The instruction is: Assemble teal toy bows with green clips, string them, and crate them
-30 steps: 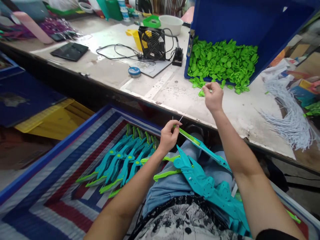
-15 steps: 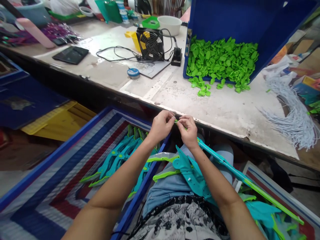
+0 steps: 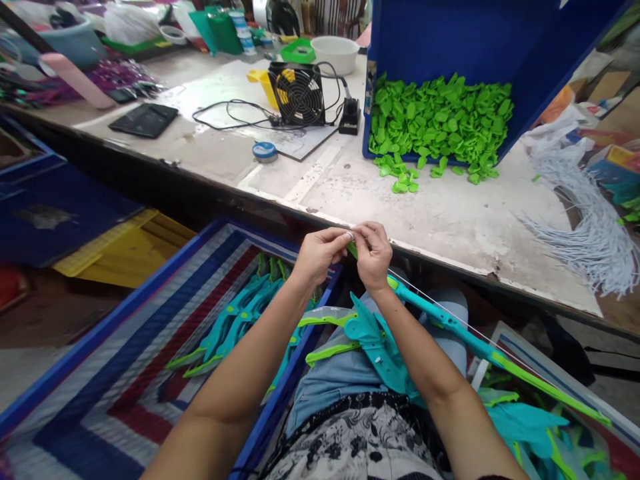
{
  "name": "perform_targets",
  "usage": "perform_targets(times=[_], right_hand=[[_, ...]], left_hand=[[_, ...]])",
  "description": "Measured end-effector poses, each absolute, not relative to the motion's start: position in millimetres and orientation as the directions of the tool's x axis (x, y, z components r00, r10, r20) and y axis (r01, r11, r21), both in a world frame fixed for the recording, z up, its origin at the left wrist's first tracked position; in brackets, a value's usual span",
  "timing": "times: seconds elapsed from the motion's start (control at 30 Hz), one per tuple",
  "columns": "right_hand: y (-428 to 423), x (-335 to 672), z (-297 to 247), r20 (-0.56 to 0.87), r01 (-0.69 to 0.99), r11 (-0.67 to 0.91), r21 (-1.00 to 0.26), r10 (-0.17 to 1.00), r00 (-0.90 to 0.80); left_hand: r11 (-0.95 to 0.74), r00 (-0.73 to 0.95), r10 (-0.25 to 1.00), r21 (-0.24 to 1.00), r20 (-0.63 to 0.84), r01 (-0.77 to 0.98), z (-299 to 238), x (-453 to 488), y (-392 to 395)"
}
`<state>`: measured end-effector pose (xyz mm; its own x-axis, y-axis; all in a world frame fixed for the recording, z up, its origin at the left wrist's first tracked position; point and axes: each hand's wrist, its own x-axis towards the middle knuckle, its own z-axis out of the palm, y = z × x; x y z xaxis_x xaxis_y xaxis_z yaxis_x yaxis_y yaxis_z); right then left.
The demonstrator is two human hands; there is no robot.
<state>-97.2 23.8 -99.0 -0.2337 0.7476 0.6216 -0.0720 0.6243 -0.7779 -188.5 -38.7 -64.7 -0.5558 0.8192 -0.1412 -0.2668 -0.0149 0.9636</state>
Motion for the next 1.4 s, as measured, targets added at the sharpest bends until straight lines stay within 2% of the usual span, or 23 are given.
perform_targets(times=[0.13, 0.3, 0.5, 0.57, 0.67, 0.8, 0.87, 0.97, 1.2, 1.4], right_hand=[[23.8, -97.3, -103.6, 0.634, -0.121, 0.632, -0.765, 0.708, -0.311], [22.3, -90.5, -104.5, 0.619, -0.031, 0.645, -0.764, 0.717, -0.32], [32.6, -81.2, -99.1, 0.715, 0.02, 0.779, -0.626, 0.585, -0.382], [36.8, -79.5, -98.0, 0.706, 0.067, 0.787, -0.613, 0.583, -0.402], [41.3, -77.6, -97.5, 0.696, 0.143, 0.815, -0.561, 0.558, -0.452], [44.5, -75.2, -97.0, 0.672, 0.214, 0.835, -0.507, 0.539, -0.508], [45.3, -73.9, -96.2, 0.656, 0.224, 0.814, -0.536, 0.569, -0.496], [45.2, -71.8, -95.2, 0.623, 0.174, 0.746, -0.643, 0.641, -0.447], [44.0, -70.0, -98.2, 0.471, 0.028, 0.526, -0.85, 0.783, -0.406], [47.5, -72.1, -101.5, 0.363, -0.026, 0.387, -0.922, 0.838, -0.408]], left_hand=[[-0.006, -0.551, 0.816, 0.951, -0.175, -0.31, -63.9, -190.1, -38.4], [-0.051, -0.664, 0.727, 0.949, -0.178, -0.31, -63.7, -180.2, -29.4], [-0.033, -0.615, 0.765, 0.942, -0.192, -0.335, -59.9, -179.0, -26.7], [-0.039, -0.588, 0.799, 0.967, -0.122, -0.253, -62.5, -179.6, -27.7], [-0.096, -0.578, 0.813, 0.995, 0.07, -0.015, -71.7, -178.8, -27.9], [-0.134, -0.563, 0.766, 0.933, 0.312, 0.335, -81.9, -176.9, -26.1], [-0.13, -0.507, 0.774, 0.879, 0.38, 0.459, -82.9, -176.4, -25.5], [-0.121, -0.461, 0.779, 0.824, 0.424, 0.553, -81.5, -176.5, -25.0], [-0.063, -0.462, 0.753, 0.751, 0.468, 0.657, -81.1, -175.0, -25.9], [0.03, -0.517, 0.7, 0.703, 0.493, 0.711, -82.6, -168.6, -25.9]])
